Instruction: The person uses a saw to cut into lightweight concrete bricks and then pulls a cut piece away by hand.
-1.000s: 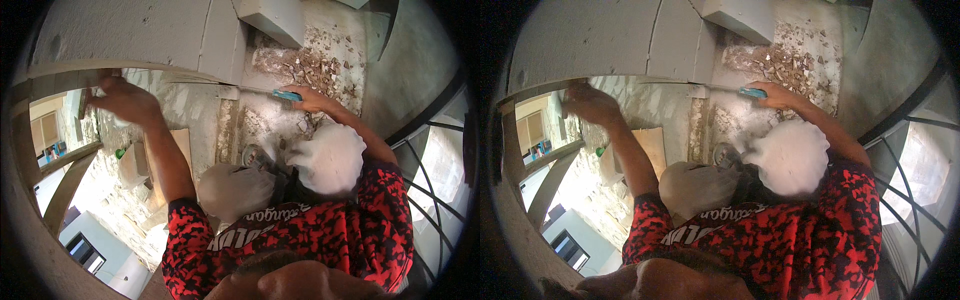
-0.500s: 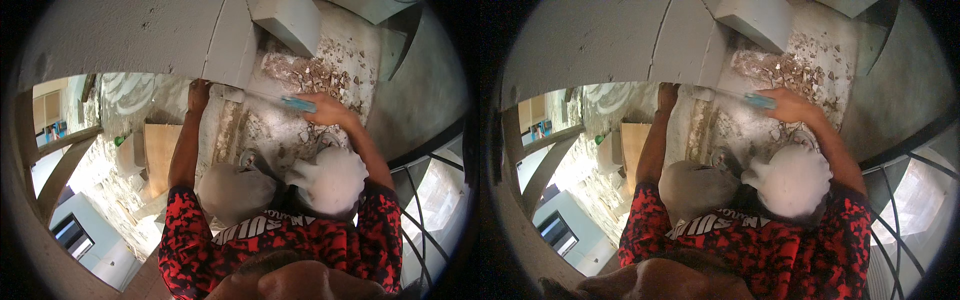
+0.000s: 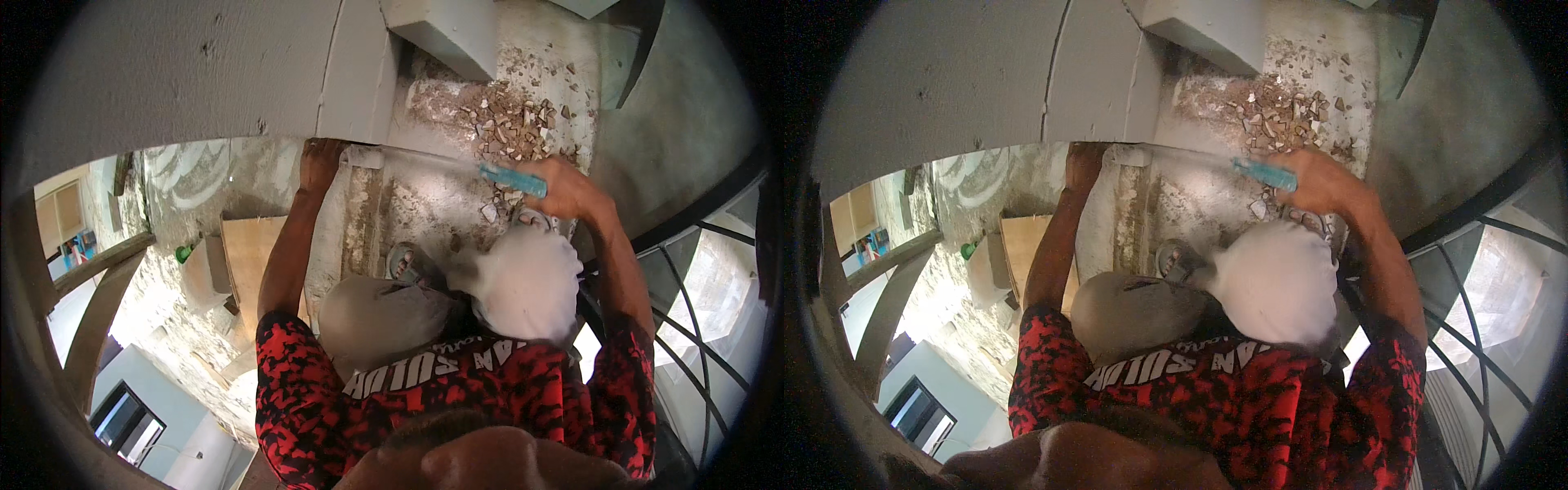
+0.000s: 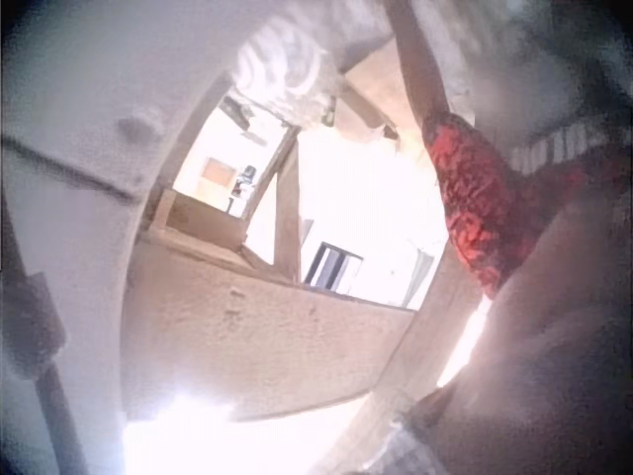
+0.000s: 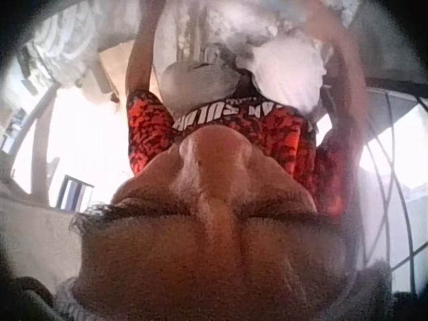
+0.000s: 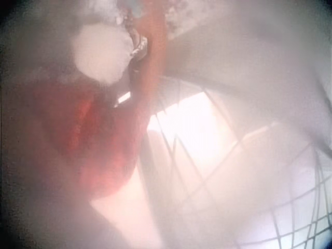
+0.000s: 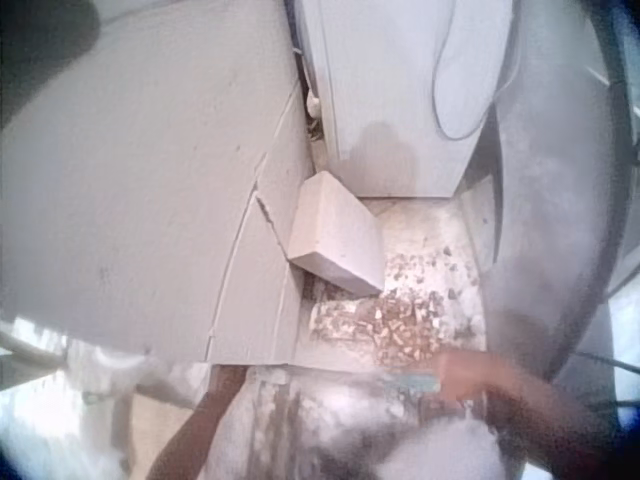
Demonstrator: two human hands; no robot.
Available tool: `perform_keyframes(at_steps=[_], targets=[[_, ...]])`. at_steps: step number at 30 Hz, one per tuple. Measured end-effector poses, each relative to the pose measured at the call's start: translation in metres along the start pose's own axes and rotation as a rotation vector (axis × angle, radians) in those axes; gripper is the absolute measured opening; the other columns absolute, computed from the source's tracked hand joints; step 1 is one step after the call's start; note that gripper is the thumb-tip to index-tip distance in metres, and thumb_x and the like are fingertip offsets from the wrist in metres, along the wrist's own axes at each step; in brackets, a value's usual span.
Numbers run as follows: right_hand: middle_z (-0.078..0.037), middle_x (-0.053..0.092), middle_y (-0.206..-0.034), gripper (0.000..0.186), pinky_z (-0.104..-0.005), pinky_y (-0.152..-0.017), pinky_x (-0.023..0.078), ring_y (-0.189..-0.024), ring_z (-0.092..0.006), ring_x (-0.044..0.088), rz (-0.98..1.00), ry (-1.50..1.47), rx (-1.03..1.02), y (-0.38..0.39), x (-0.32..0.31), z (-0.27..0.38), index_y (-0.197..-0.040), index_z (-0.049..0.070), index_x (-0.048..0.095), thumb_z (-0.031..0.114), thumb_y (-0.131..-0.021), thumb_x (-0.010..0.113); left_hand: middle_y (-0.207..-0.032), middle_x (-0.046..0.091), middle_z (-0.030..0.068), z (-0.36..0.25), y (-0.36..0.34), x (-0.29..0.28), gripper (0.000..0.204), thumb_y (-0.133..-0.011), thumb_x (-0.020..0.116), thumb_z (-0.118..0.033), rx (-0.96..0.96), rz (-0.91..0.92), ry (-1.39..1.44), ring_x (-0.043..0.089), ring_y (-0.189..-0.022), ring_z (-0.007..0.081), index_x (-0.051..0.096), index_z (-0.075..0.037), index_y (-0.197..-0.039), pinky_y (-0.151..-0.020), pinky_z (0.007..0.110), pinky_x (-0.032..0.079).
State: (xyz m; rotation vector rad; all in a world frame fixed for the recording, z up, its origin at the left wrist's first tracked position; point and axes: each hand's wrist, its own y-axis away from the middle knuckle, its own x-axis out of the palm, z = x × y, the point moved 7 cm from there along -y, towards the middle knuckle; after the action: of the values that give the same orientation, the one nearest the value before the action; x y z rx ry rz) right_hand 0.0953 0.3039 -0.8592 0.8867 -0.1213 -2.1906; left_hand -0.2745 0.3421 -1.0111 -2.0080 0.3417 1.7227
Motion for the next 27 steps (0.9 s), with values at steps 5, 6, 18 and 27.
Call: perform_keyframes(at_steps=[5,6,18,27], targets=[[-0.021,0.066,-0.102,0.059,-0.0408,-0.082,0.051,-0.087,-0.0348,0.066,0.087,0.11,0.084,-0.066,0.047,0.03,-0.128,0.01,0.055,0.006,-0.07,0.058,-0.091,0.063,0.0087,0.083,0.022,0.015,0.016,-0.082,0.058,-0.004,-0.213,0.06,0.0,0.061,-0.087,0.0277,0.062,-0.01,-0.096,-0.083,0.04,0.047],[-0.02,0.066,-0.103,0.058,-0.0405,-0.082,0.052,-0.088,-0.0345,0.066,0.071,0.091,0.066,-0.071,0.049,0.023,-0.128,0.011,0.055,0.007,-0.07,0.058,-0.091,0.063,0.0088,0.088,0.017,0.01,0.016,-0.081,0.058,-0.004,-0.207,0.067,0.01,0.061,-0.088,0.0281,0.062,-0.009,-0.095,-0.083,0.04,0.047],[-0.02,0.064,-0.112,0.063,-0.0384,-0.087,0.051,-0.093,-0.0322,0.065,0.128,-0.02,0.185,-0.043,0.059,-0.008,-0.133,0.012,0.051,0.009,-0.071,0.061,-0.119,0.061,0.0108,0.076,0.037,0.047,0.034,-0.088,0.061,-0.012,-0.238,0.292,-0.142,0.058,-0.105,0.0277,0.057,-0.006,-0.121,-0.093,0.044,0.043],[-0.017,0.065,-0.109,0.053,-0.0424,-0.085,0.05,-0.094,-0.0351,0.064,-0.013,0.017,0.076,-0.054,0.058,-0.039,-0.127,0.018,0.057,0.019,-0.075,0.066,-0.12,0.059,0.0132,0.1,0.022,0.024,0.032,-0.088,0.061,-0.013,-0.191,0.127,-0.126,0.058,-0.106,0.0323,0.059,-0.006,-0.119,-0.093,0.048,0.043]])
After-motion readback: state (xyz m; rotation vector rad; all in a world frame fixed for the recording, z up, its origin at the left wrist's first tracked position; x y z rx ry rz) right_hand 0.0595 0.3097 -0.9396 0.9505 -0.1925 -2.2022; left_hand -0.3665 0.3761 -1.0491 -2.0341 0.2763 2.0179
